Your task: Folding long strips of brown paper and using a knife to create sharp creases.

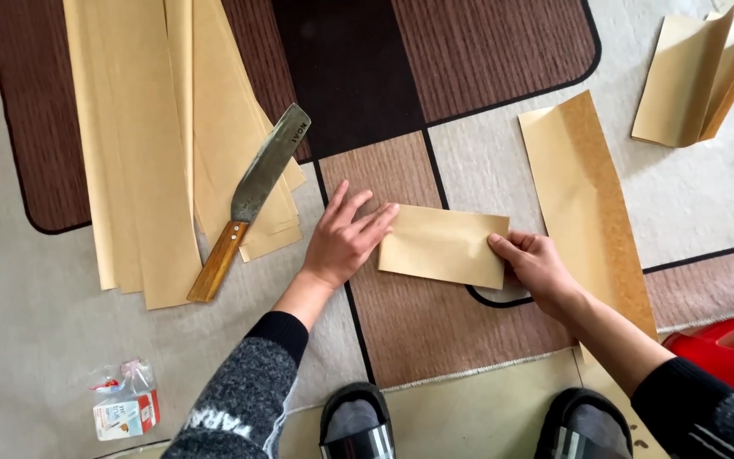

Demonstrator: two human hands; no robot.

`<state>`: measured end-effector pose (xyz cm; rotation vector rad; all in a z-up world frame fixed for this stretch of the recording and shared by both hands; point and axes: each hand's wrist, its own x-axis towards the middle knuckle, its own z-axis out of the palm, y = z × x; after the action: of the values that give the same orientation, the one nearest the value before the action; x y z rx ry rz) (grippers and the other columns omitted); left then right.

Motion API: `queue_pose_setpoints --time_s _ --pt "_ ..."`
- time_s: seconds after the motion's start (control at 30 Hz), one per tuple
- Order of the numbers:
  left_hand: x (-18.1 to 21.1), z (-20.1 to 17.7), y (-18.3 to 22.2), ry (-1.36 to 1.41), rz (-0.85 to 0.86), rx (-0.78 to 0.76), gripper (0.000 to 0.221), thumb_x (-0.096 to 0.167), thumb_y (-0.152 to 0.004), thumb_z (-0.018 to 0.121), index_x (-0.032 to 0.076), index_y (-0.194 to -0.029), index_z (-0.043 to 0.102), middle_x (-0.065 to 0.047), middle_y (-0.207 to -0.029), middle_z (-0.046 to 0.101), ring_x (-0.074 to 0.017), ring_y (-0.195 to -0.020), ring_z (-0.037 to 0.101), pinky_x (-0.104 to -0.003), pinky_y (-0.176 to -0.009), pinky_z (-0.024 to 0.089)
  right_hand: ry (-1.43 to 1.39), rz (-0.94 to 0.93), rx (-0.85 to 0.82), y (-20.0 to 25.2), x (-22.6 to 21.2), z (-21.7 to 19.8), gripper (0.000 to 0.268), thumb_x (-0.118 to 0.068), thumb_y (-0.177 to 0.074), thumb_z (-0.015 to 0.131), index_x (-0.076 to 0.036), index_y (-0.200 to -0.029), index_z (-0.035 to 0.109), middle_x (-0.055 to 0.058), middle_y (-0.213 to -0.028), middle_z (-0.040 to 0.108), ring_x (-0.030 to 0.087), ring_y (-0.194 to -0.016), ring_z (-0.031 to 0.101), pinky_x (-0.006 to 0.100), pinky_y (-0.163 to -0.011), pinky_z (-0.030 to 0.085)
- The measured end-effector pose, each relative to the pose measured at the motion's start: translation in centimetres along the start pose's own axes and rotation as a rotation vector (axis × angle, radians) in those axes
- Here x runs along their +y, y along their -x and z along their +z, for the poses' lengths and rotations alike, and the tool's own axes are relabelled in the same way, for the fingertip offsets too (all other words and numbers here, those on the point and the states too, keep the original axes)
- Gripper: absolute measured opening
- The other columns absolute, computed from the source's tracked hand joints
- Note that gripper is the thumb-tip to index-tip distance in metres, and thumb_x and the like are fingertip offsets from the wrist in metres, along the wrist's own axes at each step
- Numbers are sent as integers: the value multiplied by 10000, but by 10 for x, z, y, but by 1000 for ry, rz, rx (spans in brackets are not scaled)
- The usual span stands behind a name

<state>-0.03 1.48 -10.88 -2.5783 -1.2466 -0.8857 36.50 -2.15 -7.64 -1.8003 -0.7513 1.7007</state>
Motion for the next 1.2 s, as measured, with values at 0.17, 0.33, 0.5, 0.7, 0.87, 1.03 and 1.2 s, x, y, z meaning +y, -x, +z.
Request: queue_pose_setpoints --time_s 0.17,0.33,0.5,0.7,0.87,1.03,1.2 --pt "-6 -9 1 -39 56 -74 470 514 -1133 657 209 -1470 778 -6 -1272 878 -292 -1370 721 -741 -1330 357 -6 25 12 6 -8 4 325 -252 -1126 794 41 -989 773 146 -806 798 230 -689 805 400 -639 687" --pt "-8 -22 -1 -65 99 -289 707 698 -1088 581 245 -1626 653 9 -1454 812 -311 -1466 655 -840 -1328 240 -24 5 9 4 -3 2 326 -227 -1116 816 61 -969 774 181 -832 804 247 -707 796 428 -652 693" --pt "-2 -50 -11 -67 83 -445 830 762 -1037 578 258 -1696 568 14 -1589 730 -326 -1555 575 -868 -1329 168 -23 8 -3 5 -8 4 337 -245 -1113 817 45 -952 760 162 -802 796 242 -688 805 395 -625 687" --pt "-7 -49 -8 -80 109 -618 946 884 -1004 485 309 -1754 455 48 -1728 590 -320 -1655 438 -881 -1338 91 -40 9 -1 5 -6 4 325 -232 -1108 811 41 -940 759 158 -784 791 241 -670 804 378 -606 679" --pt "-8 -36 0 30 31 -699 1013 960 -961 473 321 -1746 456 60 -1788 505 -303 -1696 374 -850 -1353 105 -35 16 -7 0 -5 2 328 -237 -1107 809 46 -948 764 156 -801 795 243 -679 800 394 -617 681" --pt "12 -9 16 -46 -40 -331 403 452 -1173 587 250 -1485 742 -7 -1578 725 -314 -1557 578 -738 -1315 369 -34 16 -8 -3 -1 1 332 -245 -1104 810 36 -934 758 165 -767 789 250 -659 807 393 -592 682" --pt "18 -28 10 -100 -93 -532 584 494 -1193 447 273 -1733 467 26 -1814 455 -344 -1690 345 -848 -1309 184 -18 30 3 -1 -3 2 333 -260 -1100 818 34 -952 768 157 -779 793 244 -654 800 394 -596 682"
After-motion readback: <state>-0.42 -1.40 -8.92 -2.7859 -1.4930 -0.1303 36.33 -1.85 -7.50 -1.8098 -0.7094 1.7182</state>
